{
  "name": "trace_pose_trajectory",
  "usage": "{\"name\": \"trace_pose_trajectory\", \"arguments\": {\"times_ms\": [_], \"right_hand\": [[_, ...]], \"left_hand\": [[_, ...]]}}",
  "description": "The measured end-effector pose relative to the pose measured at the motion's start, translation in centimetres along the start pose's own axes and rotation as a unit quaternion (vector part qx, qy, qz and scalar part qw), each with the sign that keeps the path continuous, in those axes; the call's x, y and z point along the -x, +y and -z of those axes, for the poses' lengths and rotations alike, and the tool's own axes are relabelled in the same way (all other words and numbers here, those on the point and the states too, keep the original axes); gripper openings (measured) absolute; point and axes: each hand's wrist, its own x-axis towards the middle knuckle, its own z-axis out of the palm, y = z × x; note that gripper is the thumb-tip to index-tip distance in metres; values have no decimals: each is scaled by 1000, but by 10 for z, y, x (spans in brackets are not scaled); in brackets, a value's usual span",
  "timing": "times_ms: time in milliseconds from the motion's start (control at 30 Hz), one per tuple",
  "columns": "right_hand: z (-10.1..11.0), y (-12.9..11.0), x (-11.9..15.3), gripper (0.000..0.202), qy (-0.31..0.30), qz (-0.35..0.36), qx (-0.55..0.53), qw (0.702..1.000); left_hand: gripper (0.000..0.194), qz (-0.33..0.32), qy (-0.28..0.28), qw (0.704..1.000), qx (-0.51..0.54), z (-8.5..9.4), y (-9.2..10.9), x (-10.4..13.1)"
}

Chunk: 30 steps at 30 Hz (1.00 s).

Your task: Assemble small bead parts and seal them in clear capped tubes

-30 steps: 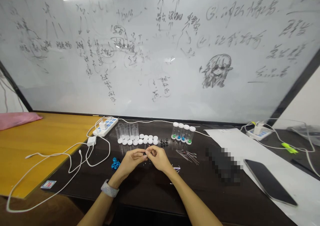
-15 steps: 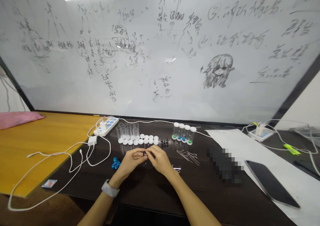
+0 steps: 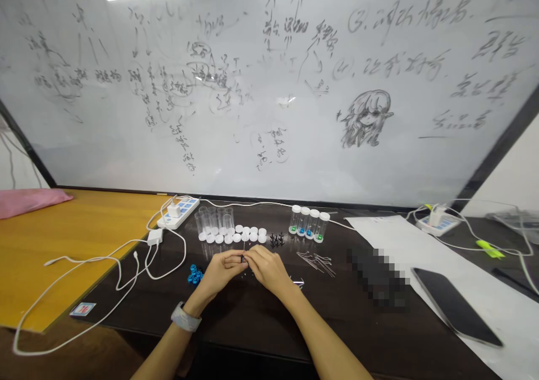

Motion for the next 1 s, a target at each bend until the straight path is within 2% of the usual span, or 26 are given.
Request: {"name": "trace_pose_trajectory", "arguments": {"times_ms": [200, 467, 733, 1000], "right_hand": [[-3, -3, -1, 26, 19, -34, -19, 999], [-9, 1, -3, 21, 42, -82, -55, 994], [-17, 0, -6, 16, 81, -204, -140, 966], [-17, -7, -4, 19, 69, -129, -79, 986]], "left_hand": [[40, -11, 18, 999, -27, -1, 3, 1], [38, -33, 6, 997, -73, 2, -8, -2], [35, -64, 26, 991, -115, -1, -7, 0], [28, -77, 42, 987, -137, -2, -5, 1]]}}
